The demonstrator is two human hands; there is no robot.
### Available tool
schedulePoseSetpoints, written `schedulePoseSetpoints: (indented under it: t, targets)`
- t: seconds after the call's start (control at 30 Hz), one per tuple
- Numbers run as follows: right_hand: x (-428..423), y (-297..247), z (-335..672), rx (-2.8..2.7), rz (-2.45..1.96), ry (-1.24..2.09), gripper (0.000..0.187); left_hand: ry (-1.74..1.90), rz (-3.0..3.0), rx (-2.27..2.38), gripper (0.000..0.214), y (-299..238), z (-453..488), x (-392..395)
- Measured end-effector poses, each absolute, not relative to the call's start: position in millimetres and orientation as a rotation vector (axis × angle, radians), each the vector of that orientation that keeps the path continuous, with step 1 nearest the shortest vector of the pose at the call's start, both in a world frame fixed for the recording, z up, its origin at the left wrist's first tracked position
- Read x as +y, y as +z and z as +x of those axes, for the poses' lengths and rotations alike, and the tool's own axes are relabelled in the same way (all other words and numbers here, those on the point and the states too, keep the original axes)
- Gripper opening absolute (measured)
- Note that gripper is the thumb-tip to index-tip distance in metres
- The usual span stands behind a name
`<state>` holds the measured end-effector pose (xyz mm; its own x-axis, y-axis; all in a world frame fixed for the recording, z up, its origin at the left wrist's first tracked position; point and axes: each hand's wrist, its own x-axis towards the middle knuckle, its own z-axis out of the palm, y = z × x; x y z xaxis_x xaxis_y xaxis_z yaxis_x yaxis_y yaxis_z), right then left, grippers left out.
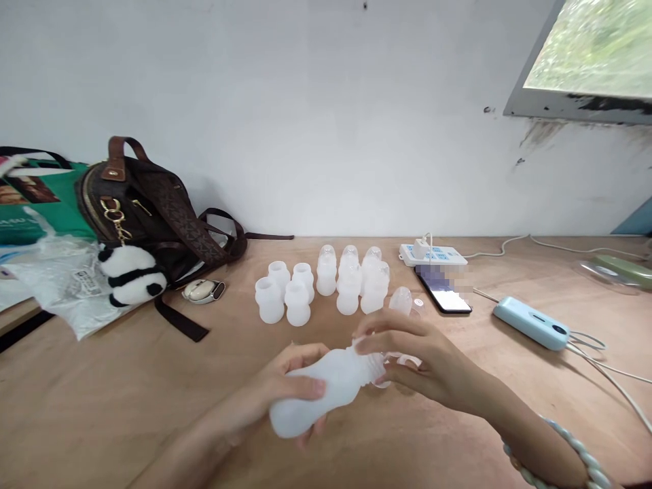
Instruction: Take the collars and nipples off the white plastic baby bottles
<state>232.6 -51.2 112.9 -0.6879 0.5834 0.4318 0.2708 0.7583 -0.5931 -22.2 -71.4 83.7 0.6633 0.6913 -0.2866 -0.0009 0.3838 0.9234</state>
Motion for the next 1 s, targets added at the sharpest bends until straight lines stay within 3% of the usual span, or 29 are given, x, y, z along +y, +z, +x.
schedulePoseSetpoints:
  t: [0.13, 0.23, 0.3, 0.43, 0.57, 0.77, 1.0]
  targets:
    - [-52.8, 115.4, 251.4, -2.141, -0.657, 0.449, 0.029, 0.561, 0.922, 0.617, 0.061, 79.1, -34.7, -69.8]
    - [-55.9, 115.7, 251.5, -2.198, -0.875, 0.729, 0.056, 0.78, 1.143, 0.787, 0.056, 82.6, -33.2, -68.0]
    - [-57.5, 114.4, 242.9, -2.246, -0.92, 0.928, 0.063, 0.843, 1.322, 0.891, 0.053, 84.9, -27.0, -65.5]
    - [-54.2, 115.8, 221.2, -2.207, -0.932, 1.061, 0.04, 0.932, 1.582, 0.983, 0.047, 81.9, -17.0, -58.5]
    - [-40.6, 126.8, 210.6, -2.21, -1.043, 0.95, 0.025, 1.133, 1.766, 1.196, 0.066, 73.0, -25.3, -52.4]
    - [-7.3, 121.9, 184.0, -2.326, -1.292, 0.611, 0.018, 1.284, 1.819, 1.334, 0.051, 65.6, -47.3, -54.4]
    - [22.5, 104.5, 142.6, -2.358, -1.357, 0.493, 0.017, 1.281, 1.825, 1.406, 0.045, 63.0, -51.7, -64.1]
